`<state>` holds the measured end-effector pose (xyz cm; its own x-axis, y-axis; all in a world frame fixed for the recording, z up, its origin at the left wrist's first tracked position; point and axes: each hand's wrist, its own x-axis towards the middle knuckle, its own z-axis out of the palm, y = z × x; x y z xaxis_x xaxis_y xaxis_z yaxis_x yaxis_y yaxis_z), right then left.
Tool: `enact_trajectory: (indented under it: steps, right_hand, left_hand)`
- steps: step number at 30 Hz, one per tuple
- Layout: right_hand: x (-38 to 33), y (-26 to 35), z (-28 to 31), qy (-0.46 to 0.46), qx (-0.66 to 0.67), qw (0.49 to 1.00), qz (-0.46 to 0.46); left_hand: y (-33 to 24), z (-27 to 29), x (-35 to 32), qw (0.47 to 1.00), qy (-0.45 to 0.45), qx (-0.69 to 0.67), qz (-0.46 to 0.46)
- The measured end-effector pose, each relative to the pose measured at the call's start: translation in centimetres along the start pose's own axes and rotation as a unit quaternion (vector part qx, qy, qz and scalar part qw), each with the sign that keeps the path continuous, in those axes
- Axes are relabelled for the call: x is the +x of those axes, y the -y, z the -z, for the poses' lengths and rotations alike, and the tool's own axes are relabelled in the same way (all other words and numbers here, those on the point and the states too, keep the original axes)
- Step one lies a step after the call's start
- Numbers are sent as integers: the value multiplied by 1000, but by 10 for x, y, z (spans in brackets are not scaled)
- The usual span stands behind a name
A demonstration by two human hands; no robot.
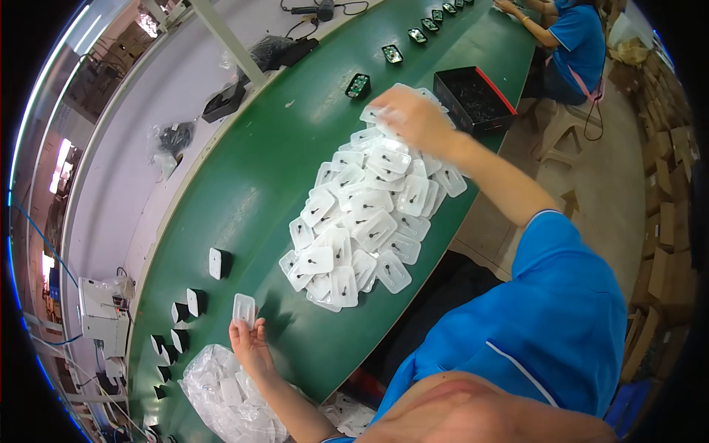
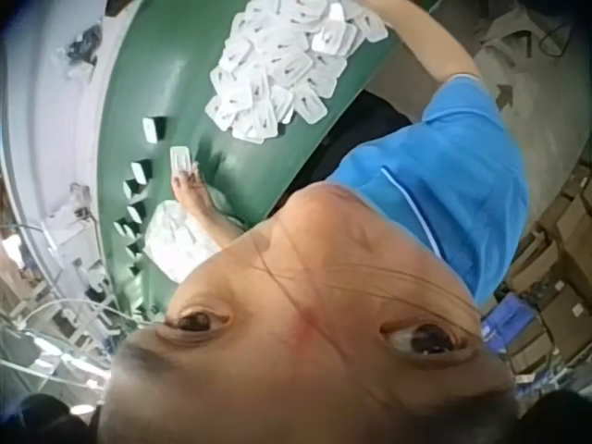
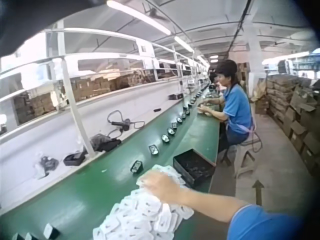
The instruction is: The person inserts small pins into plastic covers and fits the covers onto plastic housings by hand.
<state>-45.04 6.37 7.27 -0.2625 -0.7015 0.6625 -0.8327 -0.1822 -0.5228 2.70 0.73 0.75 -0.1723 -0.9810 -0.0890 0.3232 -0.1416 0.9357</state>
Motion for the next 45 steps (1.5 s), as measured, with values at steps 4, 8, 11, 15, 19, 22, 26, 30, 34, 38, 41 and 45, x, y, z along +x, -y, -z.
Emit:
enact_trajectory:
  steps: [4, 8, 11, 15, 19, 22, 26, 30, 34, 38, 41, 45]
  right_hand:
    - [-11, -97, 62, 41, -200, 957, -207]
    - [-10, -119, 75, 38, -159, 953, -254]
    - [-12, -130, 75, -9, -202, 950, -240]
    - [-24, -154, 75, 160, -373, 862, -304]
    - [-28, -162, 82, 156, -283, 901, -289]
    - [-27, -157, 83, 138, -256, 912, -291]
    - [-32, -140, 85, 7, -275, 939, -205]
    - [-39, -122, 84, -58, -269, 945, -179]
    - [-47, -118, 75, -79, -195, 935, -287]
    - [-45, -119, 76, -113, -202, 917, -324]
    - [-44, -124, 71, -147, -221, 909, -321]
    - [-43, -132, 71, -109, -267, 892, -348]
  left_hand:
    - [-2, -7, 4, 1000, -19, 25, 0]
    - [-1, -15, 10, 996, -43, 75, -9]
    - [4, -18, 10, 991, -44, 123, -17]
    - [2, -10, -1, 988, -56, 142, -10]
    - [-4, -4, 4, 985, -67, 162, -2]
    - [-11, -5, 10, 986, -50, 157, -3]
    - [-24, -15, 9, 981, -51, 186, -6]
    - [-30, -22, -10, 982, -30, 189, -5]
    - [-4, -30, -38, 989, -27, 144, 9]
    - [24, -52, -66, 989, 7, 138, 45]
    - [40, -50, -77, 989, 27, 146, 6]
    - [37, -47, -82, 995, 0, 96, -23]
